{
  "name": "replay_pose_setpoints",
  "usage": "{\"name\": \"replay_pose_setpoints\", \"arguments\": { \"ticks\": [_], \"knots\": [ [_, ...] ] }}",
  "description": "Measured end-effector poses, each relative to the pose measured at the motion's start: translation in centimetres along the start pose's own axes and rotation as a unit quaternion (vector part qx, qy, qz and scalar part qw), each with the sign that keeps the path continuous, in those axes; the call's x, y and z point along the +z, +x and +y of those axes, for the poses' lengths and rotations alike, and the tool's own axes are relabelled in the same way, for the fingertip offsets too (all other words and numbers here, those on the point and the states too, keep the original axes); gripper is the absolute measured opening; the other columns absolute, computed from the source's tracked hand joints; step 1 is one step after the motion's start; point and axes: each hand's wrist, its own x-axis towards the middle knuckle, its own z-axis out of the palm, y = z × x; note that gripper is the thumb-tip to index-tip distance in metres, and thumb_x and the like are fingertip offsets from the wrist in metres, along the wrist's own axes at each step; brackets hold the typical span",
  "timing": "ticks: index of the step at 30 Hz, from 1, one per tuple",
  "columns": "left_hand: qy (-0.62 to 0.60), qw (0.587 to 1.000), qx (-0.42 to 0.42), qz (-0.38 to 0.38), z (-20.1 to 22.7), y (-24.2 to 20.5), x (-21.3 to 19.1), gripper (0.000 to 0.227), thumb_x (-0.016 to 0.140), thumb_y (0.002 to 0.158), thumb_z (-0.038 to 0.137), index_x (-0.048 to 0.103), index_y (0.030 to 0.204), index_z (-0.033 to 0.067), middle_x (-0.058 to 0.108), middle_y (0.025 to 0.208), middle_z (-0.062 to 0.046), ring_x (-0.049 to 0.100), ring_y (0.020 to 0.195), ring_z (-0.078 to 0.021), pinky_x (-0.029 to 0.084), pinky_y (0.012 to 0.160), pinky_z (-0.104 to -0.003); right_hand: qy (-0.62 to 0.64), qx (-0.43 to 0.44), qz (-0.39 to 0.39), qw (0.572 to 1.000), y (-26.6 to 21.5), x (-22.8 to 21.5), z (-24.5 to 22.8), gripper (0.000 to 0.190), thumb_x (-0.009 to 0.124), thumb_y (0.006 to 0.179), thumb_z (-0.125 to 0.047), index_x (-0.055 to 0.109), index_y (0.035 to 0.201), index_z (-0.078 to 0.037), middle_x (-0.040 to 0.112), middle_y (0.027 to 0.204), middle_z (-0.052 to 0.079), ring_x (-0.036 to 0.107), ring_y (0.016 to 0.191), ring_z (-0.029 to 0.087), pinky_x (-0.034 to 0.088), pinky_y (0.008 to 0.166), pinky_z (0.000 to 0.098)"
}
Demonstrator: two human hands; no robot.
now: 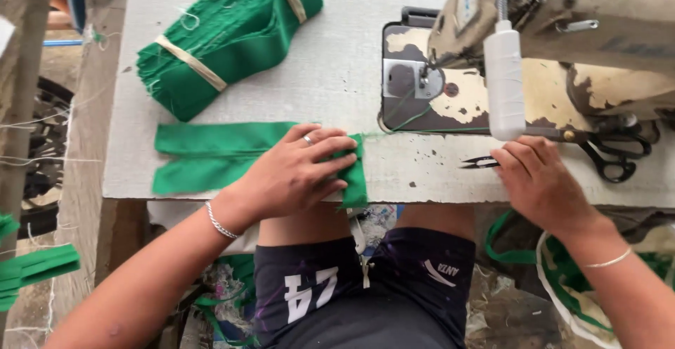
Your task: Manually assembling zipper sliders onto green zipper tape and trimming them with scissors at a sewing factory workbench.
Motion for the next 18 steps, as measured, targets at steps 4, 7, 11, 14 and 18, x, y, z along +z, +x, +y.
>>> {"name": "replay_pose_setpoints", "arguments": {
  "ticks": [4,7,11,14,18],
  "knots": [
    [0.022,0.997,-0.037,0.058,1.5,-0.2,1.7,0.026,0.062,0.102,0.027,0.067,0.12,0.0094,0.061,0.128,-0.008,0.058,0.116,-0.0272,0.042,0.098,-0.044,0.121,0.112,0.009,0.986,0.9,4.0,-5.0,0.021,0.059,0.095,0.001,0.055,0.116,0.002,0.054,0.106,0.017,0.062,0.092,0.036,0.058,0.084,0.0437],
    [0.024,0.993,-0.05,0.103,2.0,-0.4,2.3,0.023,0.059,0.102,0.027,0.068,0.114,0.0102,0.06,0.12,-0.007,0.059,0.115,-0.0288,0.045,0.096,-0.042,0.171,0.173,-0.036,0.969,5.6,0.7,-8.7,0.03,0.051,0.099,-0.003,0.057,0.128,-0.001,0.06,0.094,0.014,0.063,0.065,0.026,0.057,0.061,0.0366],
    [0.015,0.993,-0.049,0.109,1.7,-0.7,2.5,0.023,0.056,0.104,0.028,0.067,0.112,0.0099,0.059,0.115,-0.007,0.059,0.113,-0.0296,0.045,0.094,-0.041,0.183,0.211,-0.11,0.954,11.2,-3.1,-11.4,0.039,0.051,0.101,-0.007,0.055,0.139,-0.002,0.061,0.088,0.009,0.057,0.039,0.012,0.053,0.041,0.0262],
    [0.0,0.991,-0.042,0.125,2.0,-0.2,2.0,0.022,0.054,0.104,0.024,0.066,0.108,0.0062,0.059,0.112,-0.011,0.059,0.109,-0.0331,0.046,0.091,-0.042,0.086,0.166,-0.09,0.978,11.6,-1.5,-12.5,0.044,0.054,0.096,-0.003,0.053,0.139,0.002,0.057,0.091,0.008,0.056,0.034,0.012,0.053,0.038,0.0293],
    [0.002,0.991,-0.037,0.128,1.9,-0.1,1.8,0.022,0.052,0.105,0.024,0.066,0.109,0.0064,0.058,0.111,-0.01,0.059,0.109,-0.0328,0.046,0.09,-0.042,0.063,0.156,-0.101,0.981,12.5,-1.1,-12.9,0.051,0.053,0.091,0.003,0.053,0.142,0.005,0.057,0.094,0.009,0.058,0.034,0.012,0.055,0.038,0.0297]
  ]
}}
